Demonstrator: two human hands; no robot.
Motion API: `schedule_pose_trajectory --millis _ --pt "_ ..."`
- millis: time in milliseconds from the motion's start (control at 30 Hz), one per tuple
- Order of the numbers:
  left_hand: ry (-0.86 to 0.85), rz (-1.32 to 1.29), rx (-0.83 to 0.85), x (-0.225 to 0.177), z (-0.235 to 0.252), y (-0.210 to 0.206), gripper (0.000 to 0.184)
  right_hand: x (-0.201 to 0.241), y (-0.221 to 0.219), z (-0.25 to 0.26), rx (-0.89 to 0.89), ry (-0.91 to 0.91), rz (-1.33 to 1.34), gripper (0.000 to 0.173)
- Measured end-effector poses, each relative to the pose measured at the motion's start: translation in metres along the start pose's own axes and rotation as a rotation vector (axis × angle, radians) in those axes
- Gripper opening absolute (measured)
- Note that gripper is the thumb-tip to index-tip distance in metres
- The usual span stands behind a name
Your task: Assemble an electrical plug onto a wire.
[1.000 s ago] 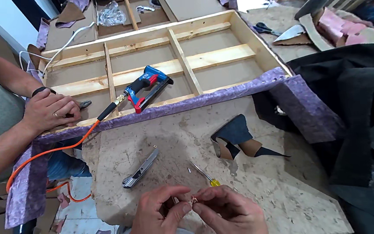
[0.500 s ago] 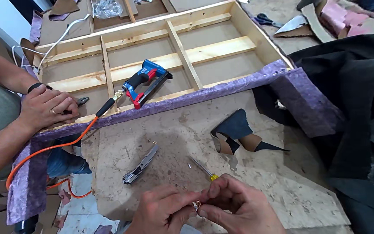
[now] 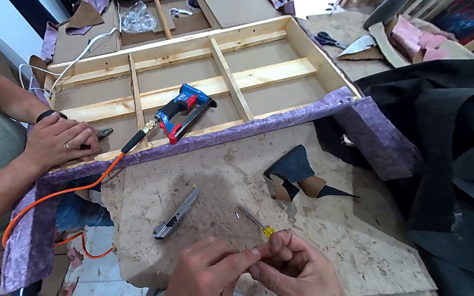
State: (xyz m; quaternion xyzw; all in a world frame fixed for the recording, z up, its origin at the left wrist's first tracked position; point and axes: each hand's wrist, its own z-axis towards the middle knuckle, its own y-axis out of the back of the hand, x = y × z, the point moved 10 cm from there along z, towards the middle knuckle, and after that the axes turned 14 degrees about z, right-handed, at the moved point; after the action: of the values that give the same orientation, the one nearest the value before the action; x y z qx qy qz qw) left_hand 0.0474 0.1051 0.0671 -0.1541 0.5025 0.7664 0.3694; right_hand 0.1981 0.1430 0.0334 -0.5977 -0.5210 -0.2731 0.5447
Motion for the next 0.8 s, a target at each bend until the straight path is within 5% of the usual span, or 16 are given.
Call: schedule_pose_trajectory --millis 467,700,800 --pt "-0.074 0.168 -0.276 0.009 -0.013 0.001 0.009 -0.056 -0.001 -0.003 -0.188 -0.073 0.565 0.026" --pt "-0.06 0.175 -0.271 0.012 -0.008 -0.001 0.006 -0.064 -0.006 0.0 -0.221 -0.128 0.71 0.021" --pt "0.078 0.036 -0.201 0.023 -0.005 -0.004 0.006 -0.06 -0.007 0.004 -0.208 -0.104 0.663 0.022"
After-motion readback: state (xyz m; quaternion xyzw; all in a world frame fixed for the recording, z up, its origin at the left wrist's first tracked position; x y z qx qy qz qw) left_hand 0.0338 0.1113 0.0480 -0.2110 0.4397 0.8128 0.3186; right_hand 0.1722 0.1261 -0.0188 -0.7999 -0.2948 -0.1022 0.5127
